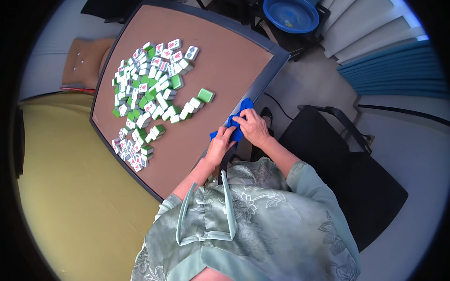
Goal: The person wipes chairs with a cloth, rinses and wrings the cloth in a water basin, and wipes the edges of a mahjong table before washing the cloth in the basin again.
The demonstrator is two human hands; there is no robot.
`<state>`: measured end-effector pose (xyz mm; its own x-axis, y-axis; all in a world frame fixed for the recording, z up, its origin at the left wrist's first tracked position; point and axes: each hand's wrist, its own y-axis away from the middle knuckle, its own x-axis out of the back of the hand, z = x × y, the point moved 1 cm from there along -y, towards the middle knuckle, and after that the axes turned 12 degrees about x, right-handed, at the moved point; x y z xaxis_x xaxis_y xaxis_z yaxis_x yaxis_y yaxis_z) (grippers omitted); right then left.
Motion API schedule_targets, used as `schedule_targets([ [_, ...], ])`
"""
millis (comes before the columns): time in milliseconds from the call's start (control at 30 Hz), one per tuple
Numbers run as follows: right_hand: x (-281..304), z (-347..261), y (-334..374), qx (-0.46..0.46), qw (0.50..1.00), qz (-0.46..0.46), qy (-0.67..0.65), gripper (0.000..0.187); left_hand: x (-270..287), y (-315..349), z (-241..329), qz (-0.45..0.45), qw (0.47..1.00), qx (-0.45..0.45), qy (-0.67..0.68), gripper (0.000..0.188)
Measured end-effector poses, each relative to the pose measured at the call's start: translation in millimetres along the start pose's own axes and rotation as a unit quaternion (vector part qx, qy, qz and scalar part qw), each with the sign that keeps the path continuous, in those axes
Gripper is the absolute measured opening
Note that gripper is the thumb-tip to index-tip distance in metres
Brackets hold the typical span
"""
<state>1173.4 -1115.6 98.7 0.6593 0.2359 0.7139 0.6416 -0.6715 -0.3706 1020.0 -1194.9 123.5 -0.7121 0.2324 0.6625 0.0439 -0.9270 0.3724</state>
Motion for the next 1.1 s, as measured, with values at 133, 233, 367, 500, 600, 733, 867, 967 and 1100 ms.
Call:
schedule_targets([
  [133,30,70,-14,-0.088,0.992,0.068,-0.053,0.031,-15,-73,50,-0.004,0.999,-0.044,-0.019,0.052],
  [233,52,116,-33,-0.115,0.982,0.125,-0.078,0.029,-24,-127,81,0.01,0.999,-0.047,-0.017,0.051],
  [367,77,173,-54,-0.146,0.966,0.204,-0.063,0.027,-31,-182,126,0.021,0.996,-0.087,-0.021,0.051],
  [500,93,204,-74,-0.237,0.937,0.254,-0.038,0.025,-35,-219,153,0.014,0.997,-0.073,-0.038,0.055],
  [600,94,221,-78,-0.286,0.913,0.285,-0.052,0.025,-37,-226,169,0.016,0.993,-0.088,-0.081,0.054],
  [733,89,201,-76,-0.206,0.942,0.265,-0.022,0.024,-34,-213,152,0.005,0.985,-0.127,-0.119,0.054],
  [867,83,167,-69,-0.234,0.956,0.173,0.03,0.033,-26,-189,124,0.006,0.986,-0.137,-0.099,0.058],
  [967,81,163,-72,-0.249,0.958,0.126,0.062,0.038,-23,-177,114,0.005,0.986,-0.142,-0.084,0.065],
  [1100,87,174,-79,-0.268,0.955,0.113,0.062,0.04,-17,-174,116,-0.03,0.987,-0.122,-0.103,0.072],
])
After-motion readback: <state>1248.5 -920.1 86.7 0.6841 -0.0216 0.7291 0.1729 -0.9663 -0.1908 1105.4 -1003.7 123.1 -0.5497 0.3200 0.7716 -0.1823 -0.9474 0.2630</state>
